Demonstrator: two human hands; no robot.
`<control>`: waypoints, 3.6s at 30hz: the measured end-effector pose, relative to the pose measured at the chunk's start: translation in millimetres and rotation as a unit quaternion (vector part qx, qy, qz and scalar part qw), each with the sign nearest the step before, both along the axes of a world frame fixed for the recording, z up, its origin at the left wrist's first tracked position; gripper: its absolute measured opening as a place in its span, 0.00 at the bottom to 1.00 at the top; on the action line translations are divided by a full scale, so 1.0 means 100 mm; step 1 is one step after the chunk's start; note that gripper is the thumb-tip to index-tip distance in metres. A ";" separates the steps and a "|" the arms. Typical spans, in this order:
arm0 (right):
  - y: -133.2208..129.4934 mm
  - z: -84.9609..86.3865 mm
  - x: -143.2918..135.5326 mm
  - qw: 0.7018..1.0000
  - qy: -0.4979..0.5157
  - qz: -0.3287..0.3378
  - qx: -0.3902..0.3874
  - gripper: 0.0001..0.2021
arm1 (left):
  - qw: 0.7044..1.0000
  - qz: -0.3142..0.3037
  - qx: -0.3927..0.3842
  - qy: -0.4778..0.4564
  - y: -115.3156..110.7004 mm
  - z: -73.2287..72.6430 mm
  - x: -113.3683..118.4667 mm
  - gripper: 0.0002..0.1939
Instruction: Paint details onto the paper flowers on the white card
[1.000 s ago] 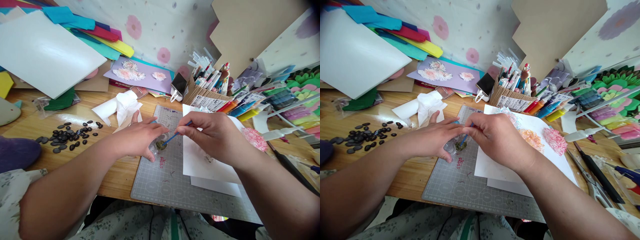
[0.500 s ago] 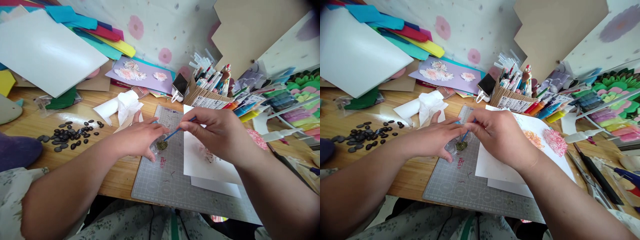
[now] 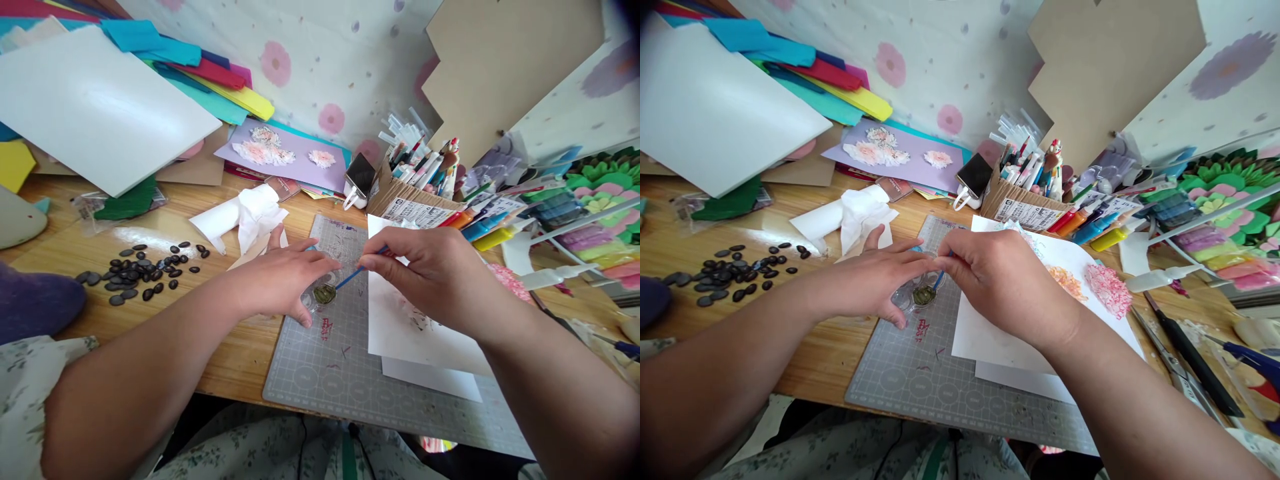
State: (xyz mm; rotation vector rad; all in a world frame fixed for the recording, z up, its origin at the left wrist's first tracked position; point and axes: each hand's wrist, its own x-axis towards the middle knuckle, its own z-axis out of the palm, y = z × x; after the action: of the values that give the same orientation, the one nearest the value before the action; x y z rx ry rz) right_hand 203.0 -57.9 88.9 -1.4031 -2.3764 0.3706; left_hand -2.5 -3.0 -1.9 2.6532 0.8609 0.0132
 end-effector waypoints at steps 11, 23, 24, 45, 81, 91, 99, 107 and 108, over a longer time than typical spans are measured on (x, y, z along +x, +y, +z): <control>0.01 0.08 -0.11 0.998 -0.050 0.020 0.019 0.10 | 1.000 0.003 0.003 -0.001 0.00 0.02 0.01 0.48; -0.01 0.12 0.04 0.999 0.008 -0.016 0.036 0.09 | 1.000 -0.006 0.003 -0.012 0.00 0.02 0.01 0.45; -0.02 0.11 0.07 0.999 0.014 -0.022 0.038 0.09 | 1.000 -0.008 0.005 -0.013 0.00 0.02 0.01 0.45; -0.14 -0.06 0.20 0.996 0.048 -0.069 0.007 0.10 | 1.000 -0.002 -0.003 -0.001 0.00 0.04 0.01 0.46; -0.18 -0.05 0.12 0.996 0.036 -0.052 0.070 0.07 | 1.000 -0.002 -0.010 -0.002 0.00 0.04 0.00 0.46; -0.07 0.06 -0.09 0.999 -0.031 -0.001 0.029 0.10 | 1.000 -0.001 -0.013 -0.002 0.00 0.01 0.00 0.46; 0.01 0.07 -0.15 0.999 -0.032 0.000 0.017 0.09 | 1.000 0.000 -0.005 -0.004 0.00 0.03 0.01 0.46; 0.17 0.03 -0.24 0.999 -0.028 -0.003 -0.016 0.09 | 1.000 -0.003 -0.006 -0.010 0.00 0.04 0.01 0.43; 0.19 0.02 -0.24 1.000 -0.009 0.000 -0.021 0.09 | 1.000 -0.003 -0.005 -0.011 0.01 0.04 0.01 0.42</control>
State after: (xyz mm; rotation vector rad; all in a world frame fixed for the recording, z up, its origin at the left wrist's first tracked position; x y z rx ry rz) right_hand 179.1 -39.0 90.6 -1.4315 -2.3951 0.4126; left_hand -1.5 -2.5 2.3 2.6410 0.8451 0.0352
